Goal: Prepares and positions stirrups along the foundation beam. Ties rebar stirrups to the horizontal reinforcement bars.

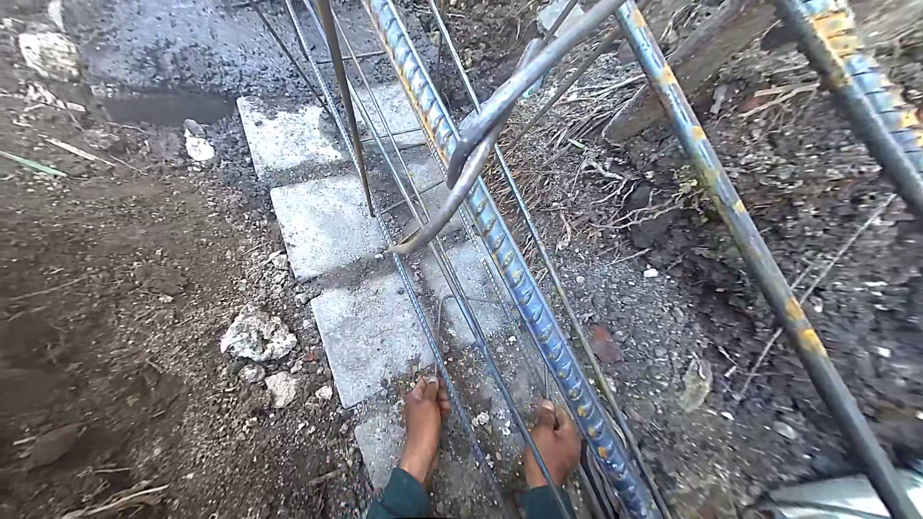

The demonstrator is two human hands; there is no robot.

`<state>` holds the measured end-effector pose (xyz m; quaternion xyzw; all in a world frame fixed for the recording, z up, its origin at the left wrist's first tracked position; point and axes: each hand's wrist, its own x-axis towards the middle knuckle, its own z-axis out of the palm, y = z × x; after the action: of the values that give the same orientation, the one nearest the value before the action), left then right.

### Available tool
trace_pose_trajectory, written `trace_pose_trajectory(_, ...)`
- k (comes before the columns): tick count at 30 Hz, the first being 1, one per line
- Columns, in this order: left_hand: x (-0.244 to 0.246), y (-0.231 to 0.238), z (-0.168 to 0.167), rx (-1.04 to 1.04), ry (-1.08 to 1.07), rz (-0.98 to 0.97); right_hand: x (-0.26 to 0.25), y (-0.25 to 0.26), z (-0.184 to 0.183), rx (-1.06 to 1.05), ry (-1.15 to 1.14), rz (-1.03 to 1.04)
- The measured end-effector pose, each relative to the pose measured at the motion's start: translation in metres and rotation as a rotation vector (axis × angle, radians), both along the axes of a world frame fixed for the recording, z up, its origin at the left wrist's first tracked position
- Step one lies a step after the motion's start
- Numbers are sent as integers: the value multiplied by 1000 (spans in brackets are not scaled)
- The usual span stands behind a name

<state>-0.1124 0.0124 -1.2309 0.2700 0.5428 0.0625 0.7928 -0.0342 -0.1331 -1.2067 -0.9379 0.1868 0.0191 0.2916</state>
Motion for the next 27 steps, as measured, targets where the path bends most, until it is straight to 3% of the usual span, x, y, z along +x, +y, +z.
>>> trace_pose_trajectory(8, -1, -4, 1, -40, 180, 71, -1, -3, -5, -25, 46, 79)
trace_pose_trajectory(12, -3, 0, 11, 5, 279, 5, -3, -2, -7, -77, 98, 101)
trace_pose_trajectory(17, -17, 0, 18, 83, 458, 7, -9, 5, 18, -80, 135, 147)
trace_pose_trajectory(19, -27, -8, 16, 93, 497, 105, -16, 11, 23, -51, 79, 249)
trace_pose_trajectory(23, -39, -10, 12, -34, 534, 340, -20, 20, 19, -51, 119, 326)
trace_pose_trajectory(27, -40, 3, 7, -179, 422, 269, -10, 16, 14, -32, 145, 328)
